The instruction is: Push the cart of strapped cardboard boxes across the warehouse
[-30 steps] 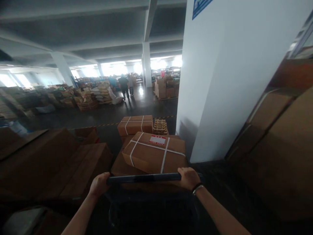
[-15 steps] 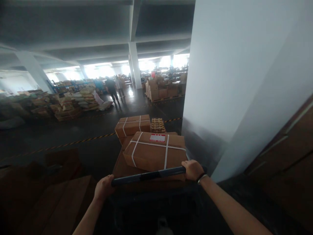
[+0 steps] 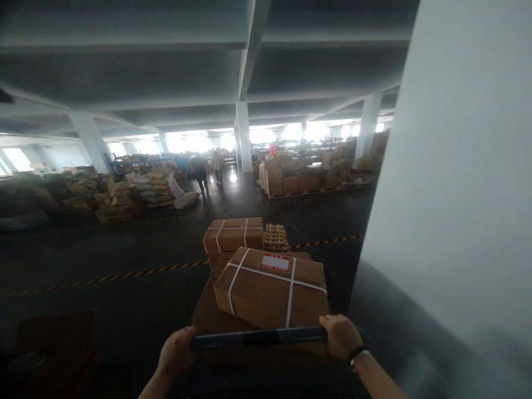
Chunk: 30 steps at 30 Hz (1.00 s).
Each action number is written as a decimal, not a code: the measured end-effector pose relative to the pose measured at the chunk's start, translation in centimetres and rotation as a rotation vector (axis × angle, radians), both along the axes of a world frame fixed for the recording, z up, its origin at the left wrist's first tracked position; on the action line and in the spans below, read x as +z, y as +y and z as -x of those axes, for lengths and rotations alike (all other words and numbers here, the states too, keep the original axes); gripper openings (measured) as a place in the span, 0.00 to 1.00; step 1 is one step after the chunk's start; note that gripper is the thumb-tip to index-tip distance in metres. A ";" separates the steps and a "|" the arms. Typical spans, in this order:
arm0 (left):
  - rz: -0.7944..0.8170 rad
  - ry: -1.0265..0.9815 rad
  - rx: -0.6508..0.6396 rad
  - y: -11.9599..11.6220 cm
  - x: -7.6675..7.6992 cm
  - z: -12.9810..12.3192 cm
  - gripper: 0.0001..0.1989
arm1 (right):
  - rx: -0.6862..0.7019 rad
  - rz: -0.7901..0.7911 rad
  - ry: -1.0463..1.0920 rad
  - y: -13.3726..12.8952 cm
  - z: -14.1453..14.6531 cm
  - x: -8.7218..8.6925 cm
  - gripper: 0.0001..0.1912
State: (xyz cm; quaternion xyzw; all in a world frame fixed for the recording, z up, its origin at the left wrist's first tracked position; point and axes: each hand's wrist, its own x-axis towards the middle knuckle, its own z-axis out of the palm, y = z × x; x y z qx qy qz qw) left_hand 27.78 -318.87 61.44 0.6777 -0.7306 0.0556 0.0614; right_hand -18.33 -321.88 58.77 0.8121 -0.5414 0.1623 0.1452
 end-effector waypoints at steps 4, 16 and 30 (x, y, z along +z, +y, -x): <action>0.003 0.014 0.012 -1.0 0.8 1.9 0.14 | 0.015 0.041 0.024 -1.5 2.5 0.5 0.14; -0.051 0.124 0.000 -3.0 -3.2 7.5 0.16 | 0.091 0.065 -0.062 -5.4 10.6 -3.6 0.21; 0.120 0.015 0.017 -2.8 -1.2 1.0 0.08 | 0.145 0.286 0.017 -6.0 3.9 0.1 0.11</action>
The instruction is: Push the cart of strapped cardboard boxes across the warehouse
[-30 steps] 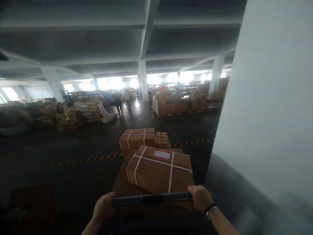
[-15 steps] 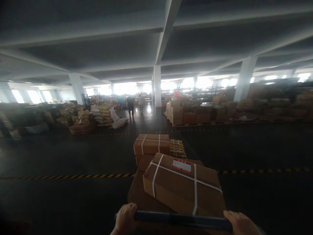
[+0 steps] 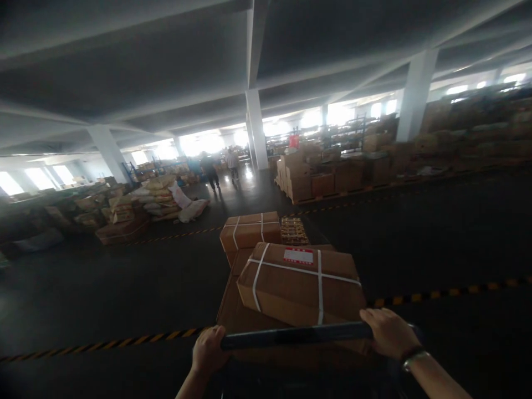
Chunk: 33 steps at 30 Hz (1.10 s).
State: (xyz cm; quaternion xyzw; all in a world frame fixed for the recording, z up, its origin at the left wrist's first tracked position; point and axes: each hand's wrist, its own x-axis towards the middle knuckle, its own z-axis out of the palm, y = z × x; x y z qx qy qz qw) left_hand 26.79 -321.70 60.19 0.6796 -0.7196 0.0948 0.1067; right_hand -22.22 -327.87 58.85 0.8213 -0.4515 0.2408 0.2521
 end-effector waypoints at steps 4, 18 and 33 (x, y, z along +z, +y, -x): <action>0.009 -0.032 -0.005 0.0 -0.3 -1.9 0.05 | -0.019 -0.063 -0.012 -0.4 -2.8 -1.0 0.13; 0.102 -0.041 -0.029 -1.3 0.3 -1.4 0.06 | 0.021 -0.026 -0.010 -3.3 -0.7 0.6 0.07; 0.481 -0.037 -0.139 -4.1 -2.3 0.7 0.09 | 0.057 0.043 0.003 -7.2 0.8 -0.6 0.14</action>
